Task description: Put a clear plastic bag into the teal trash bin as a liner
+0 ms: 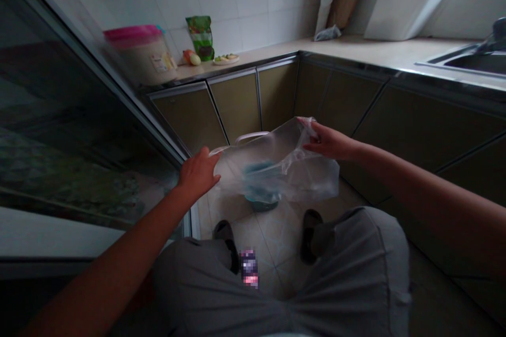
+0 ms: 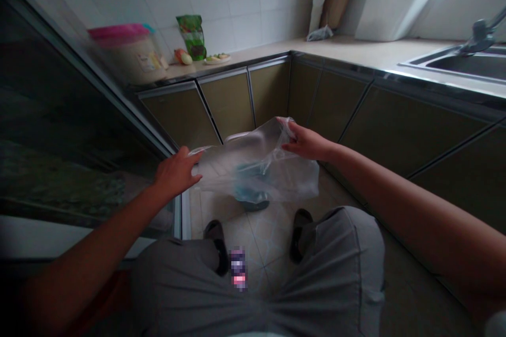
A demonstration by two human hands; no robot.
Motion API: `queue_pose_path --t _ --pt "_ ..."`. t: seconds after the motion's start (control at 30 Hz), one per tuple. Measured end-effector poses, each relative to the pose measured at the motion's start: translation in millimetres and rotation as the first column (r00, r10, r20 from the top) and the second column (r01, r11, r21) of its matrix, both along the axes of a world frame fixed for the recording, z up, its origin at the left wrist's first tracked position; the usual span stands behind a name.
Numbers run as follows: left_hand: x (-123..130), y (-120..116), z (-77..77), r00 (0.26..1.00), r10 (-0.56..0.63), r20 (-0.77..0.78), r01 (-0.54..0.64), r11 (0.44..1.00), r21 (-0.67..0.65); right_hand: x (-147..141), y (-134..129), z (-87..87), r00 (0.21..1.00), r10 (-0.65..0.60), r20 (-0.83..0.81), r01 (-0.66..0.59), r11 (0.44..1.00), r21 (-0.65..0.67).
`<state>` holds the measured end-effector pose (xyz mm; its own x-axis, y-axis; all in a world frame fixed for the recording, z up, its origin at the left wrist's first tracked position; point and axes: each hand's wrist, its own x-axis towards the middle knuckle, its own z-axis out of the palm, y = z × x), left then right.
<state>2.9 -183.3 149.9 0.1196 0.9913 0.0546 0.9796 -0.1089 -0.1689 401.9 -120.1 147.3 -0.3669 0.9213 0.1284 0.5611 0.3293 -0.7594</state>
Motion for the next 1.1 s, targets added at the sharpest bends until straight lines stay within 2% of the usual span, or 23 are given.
queue_pose_path --t 0.1,0.17,0.3,0.5,0.6,0.7,0.83,0.93,1.0,1.1 --pt "3 -1 -2.3 0.998 0.061 -0.023 -0.060 0.997 0.045 -2 10 -16.5 0.984 -0.095 0.150 0.081 0.992 0.099" --pt "4 -1 -4.0 0.997 0.075 -0.034 -0.072 0.995 0.068 -7 16 -25.2 0.969 -0.143 0.203 0.121 0.986 0.117" --pt "7 -4 -13.1 0.995 0.093 -0.026 -0.092 0.994 0.058 -15 18 -39.0 0.965 -0.138 0.223 0.118 0.988 0.101" --pt "12 -13 -45.6 0.993 0.112 0.024 -0.111 0.993 -0.050 -17 8 -75.3 0.949 -0.088 0.302 0.094 0.996 -0.007" --pt "16 -15 -64.8 0.994 0.091 0.065 -0.086 0.993 -0.082 -14 0 -95.8 0.965 -0.058 0.256 0.076 0.995 -0.064" --pt "19 -11 -83.3 0.990 0.095 0.107 -0.083 0.991 -0.107 -14 -9 -107.9 0.977 -0.071 0.199 0.106 0.980 -0.168" --pt "20 -2 -105.3 0.970 0.119 0.213 -0.091 0.986 -0.138 -18 -17 -108.4 0.967 -0.224 0.122 0.251 0.915 -0.315" --pt "19 5 -115.5 0.937 0.133 0.322 -0.086 0.984 -0.158 -20 -23 -97.4 0.946 -0.315 0.081 0.322 0.870 -0.375" --pt "17 8 -118.0 0.907 0.135 0.400 -0.070 0.982 -0.175 -22 -31 -84.4 0.925 -0.361 0.120 0.380 0.877 -0.293" --pt "10 14 -119.4 0.844 0.144 0.516 -0.046 0.979 -0.198 -37 -51 -63.0 0.874 -0.433 0.220 0.431 0.900 0.058"
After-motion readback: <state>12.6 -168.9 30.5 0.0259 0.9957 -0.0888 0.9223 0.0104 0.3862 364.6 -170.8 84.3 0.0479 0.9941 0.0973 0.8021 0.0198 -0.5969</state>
